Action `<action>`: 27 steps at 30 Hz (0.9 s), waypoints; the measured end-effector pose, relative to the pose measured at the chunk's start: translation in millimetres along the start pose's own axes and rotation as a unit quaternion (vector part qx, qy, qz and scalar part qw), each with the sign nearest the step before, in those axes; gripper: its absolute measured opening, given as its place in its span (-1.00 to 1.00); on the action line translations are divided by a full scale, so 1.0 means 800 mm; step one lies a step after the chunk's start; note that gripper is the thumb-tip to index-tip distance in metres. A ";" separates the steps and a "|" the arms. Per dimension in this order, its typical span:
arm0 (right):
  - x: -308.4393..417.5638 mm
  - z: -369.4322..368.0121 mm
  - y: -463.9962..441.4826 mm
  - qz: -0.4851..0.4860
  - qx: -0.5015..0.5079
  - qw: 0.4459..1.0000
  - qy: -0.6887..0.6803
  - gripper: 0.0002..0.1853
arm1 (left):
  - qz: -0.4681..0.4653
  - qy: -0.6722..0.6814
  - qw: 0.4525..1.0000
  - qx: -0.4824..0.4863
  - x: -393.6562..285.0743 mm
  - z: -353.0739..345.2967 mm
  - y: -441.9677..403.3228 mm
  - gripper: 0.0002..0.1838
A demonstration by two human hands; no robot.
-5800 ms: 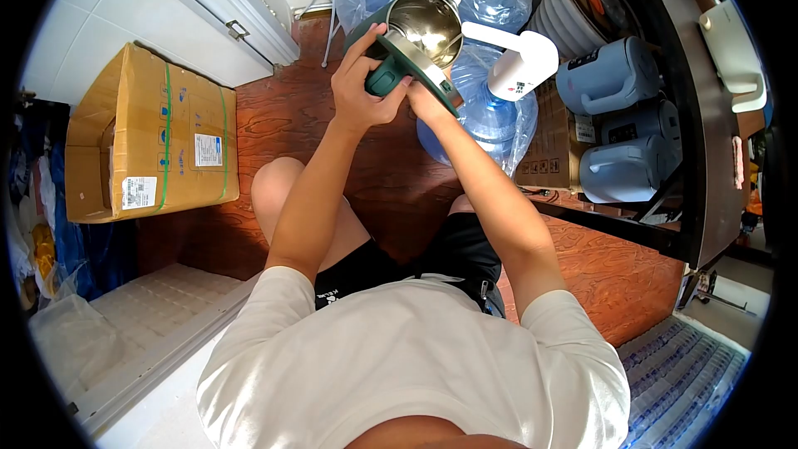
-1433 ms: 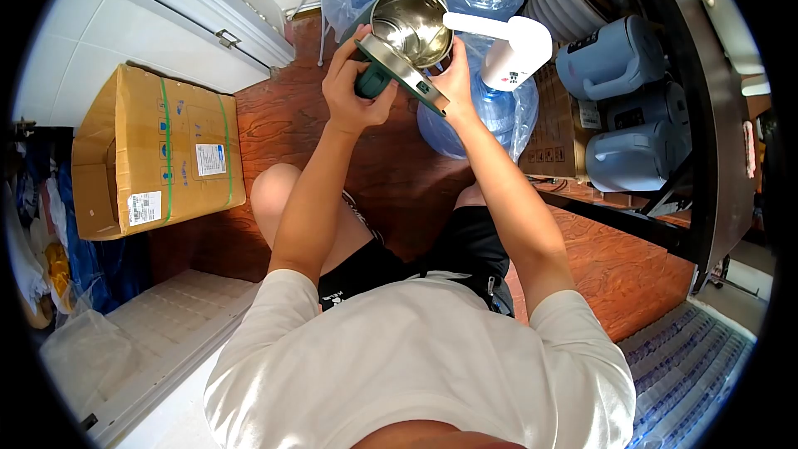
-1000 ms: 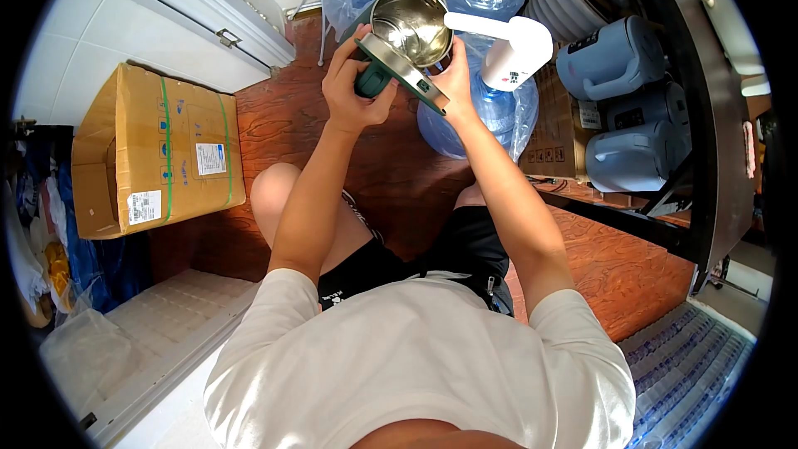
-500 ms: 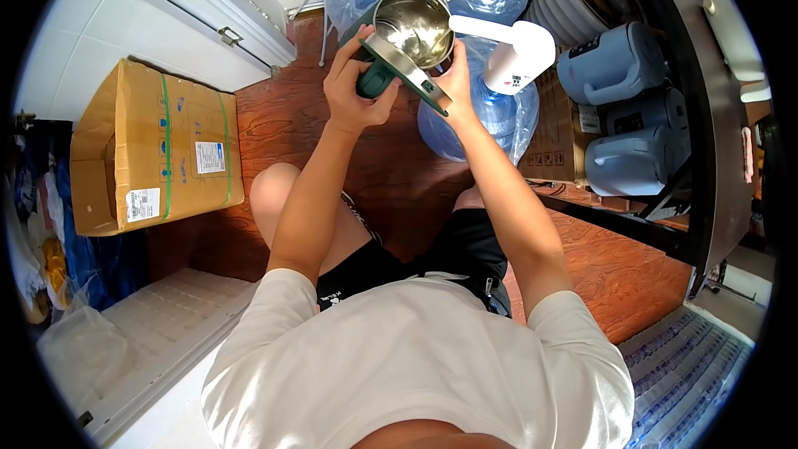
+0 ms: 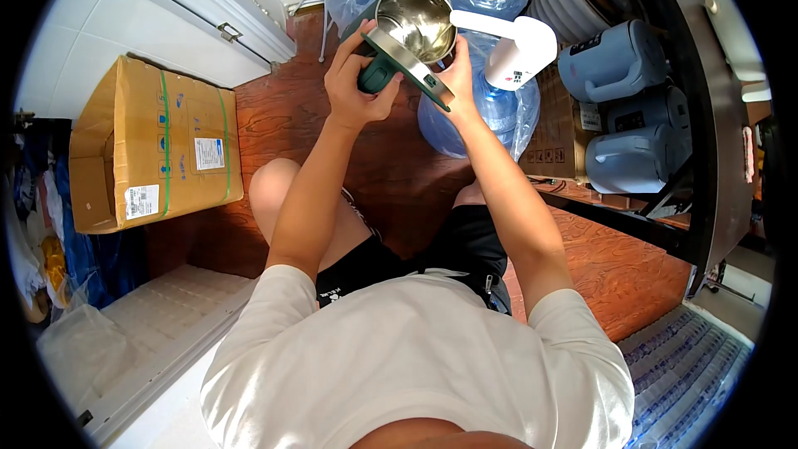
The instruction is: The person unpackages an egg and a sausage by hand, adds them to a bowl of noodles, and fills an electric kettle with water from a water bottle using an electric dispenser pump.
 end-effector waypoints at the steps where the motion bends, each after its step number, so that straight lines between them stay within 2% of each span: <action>1: -0.001 0.000 0.000 -0.008 0.001 1.000 -0.008 -0.09 | 0.003 0.000 1.000 -0.001 0.000 0.000 0.000 -0.75; 4: -0.005 0.001 -0.002 0.029 0.004 1.000 0.008 -0.10 | 0.010 0.001 1.000 -0.004 0.001 -0.001 0.001 -0.75; 27: -0.009 0.000 -0.006 0.020 0.011 1.000 -0.011 -0.07 | -0.027 -0.019 0.999 0.000 0.001 -0.001 -0.003 -0.71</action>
Point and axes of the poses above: each hand's wrist, its own y-axis away from the middle knuckle, its own z-axis out of the back of the hand, x = y × z, the point moved 4 cm from there along -y, towards the middle knuckle, and after that the axes turned 3 degrees about -x, right-handed, at the moved point
